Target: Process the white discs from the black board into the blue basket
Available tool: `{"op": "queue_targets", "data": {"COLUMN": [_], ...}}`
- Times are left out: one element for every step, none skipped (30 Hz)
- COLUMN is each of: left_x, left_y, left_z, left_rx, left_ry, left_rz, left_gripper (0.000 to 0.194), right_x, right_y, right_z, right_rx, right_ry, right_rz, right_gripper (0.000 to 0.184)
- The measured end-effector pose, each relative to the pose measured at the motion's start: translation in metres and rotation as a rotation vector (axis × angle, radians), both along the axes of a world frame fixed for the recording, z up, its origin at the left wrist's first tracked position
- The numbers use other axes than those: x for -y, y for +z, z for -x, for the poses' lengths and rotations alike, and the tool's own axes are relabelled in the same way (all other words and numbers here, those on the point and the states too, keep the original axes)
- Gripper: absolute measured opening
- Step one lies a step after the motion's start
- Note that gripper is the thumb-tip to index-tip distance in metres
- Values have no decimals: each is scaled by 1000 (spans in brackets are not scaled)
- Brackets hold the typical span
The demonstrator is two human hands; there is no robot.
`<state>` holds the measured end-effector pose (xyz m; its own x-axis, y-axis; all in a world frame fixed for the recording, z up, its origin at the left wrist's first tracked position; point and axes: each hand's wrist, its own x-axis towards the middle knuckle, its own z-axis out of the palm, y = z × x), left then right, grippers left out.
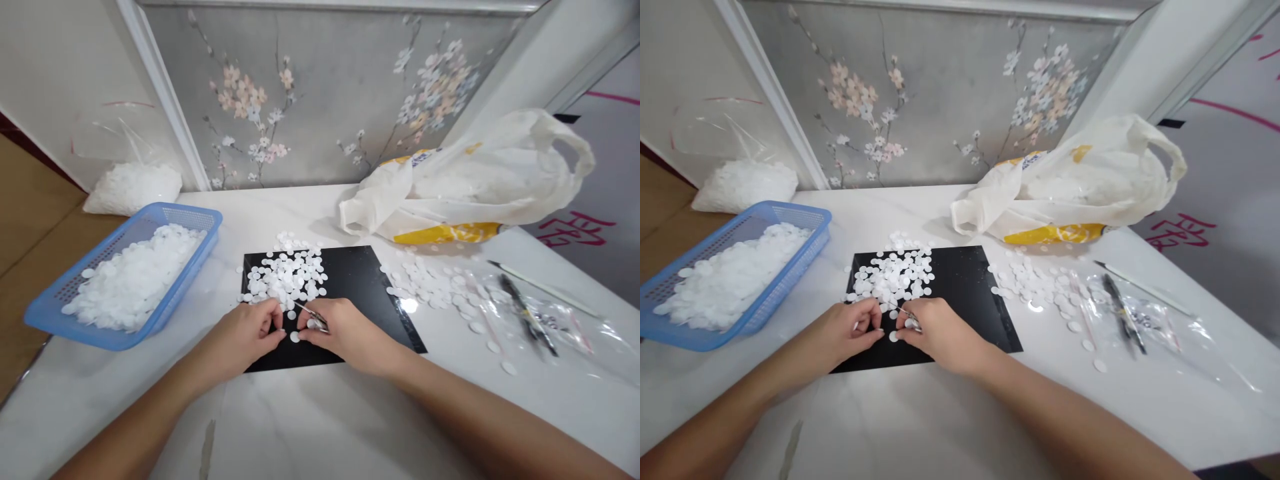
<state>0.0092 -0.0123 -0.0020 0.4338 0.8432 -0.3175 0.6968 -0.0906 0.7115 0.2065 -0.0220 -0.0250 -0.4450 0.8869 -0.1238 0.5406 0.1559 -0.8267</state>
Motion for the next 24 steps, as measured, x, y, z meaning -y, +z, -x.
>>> {"op": "queue_targets", "data": {"left_x": [-1,-1,-2,-3,-4,-4,-4,-4,-4,-4,-4,-3,-3,-2,-2,-1,0,1,2,3,5,6,7,8], "left_y": [0,1,1,1,0,0,-1,-2,-2,-3,-4,-5,-5,-6,-6,-7,-7,-8,-10,-11,-13,-15,-17,-19], "left_z": [0,0,0,0,0,0,0,0,0,-1,-1,-2,-2,-3,-4,-5,-6,-8,-9,-11,-12,-14,-15,-16], "left_rx": [89,200,324,449,558,639,682,690,672,640,602,559,513,462,402,336,272,214,167,130,102,80,61,43], "left_ry": [31,72,124,182,237,283,317,334,329,311,291,276,265,258,247,227,203,181,161,144,128,113,92,69], "left_rz": [39,93,156,223,286,340,382,413,438,458,465,455,423,364,285,202,125,64,19,-18,-51,-88,-125,-155], "left_gripper": [10,11,12,13,14,13,12,9,5,3,3,8,14,20,26,31,34,34,32,28,23,18,13,9], "right_x": [0,1,2,2,3,3,4,4,4,3,2,1,-2,-5,-9,-14,-19,-24,-29,-33,-36,-39,-41,-42], "right_y": [0,0,0,0,0,-1,-1,-1,-1,0,1,3,5,8,12,14,17,19,20,21,21,21,21,20], "right_z": [1,3,4,6,7,7,8,8,8,7,4,-1,-8,-17,-28,-41,-55,-69,-83,-96,-106,-114,-118,-119], "right_rx": [6,13,20,23,25,26,26,24,17,5,-7,-10,-2,27,77,128,191,254,303,340,367,384,387,372], "right_ry": [-1,-1,-1,-1,-5,-12,-21,-29,-33,-28,-20,-6,13,24,44,45,16,-22,-60,-85,-96,-110,-135,-174], "right_rz": [-5,-7,-4,4,16,32,50,66,78,84,86,84,81,76,72,63,61,64,62,73,93,99,98,85], "right_gripper": [3,3,4,5,5,5,4,4,4,4,5,6,7,8,8,8,7,7,7,8,9,9,10,11]}}
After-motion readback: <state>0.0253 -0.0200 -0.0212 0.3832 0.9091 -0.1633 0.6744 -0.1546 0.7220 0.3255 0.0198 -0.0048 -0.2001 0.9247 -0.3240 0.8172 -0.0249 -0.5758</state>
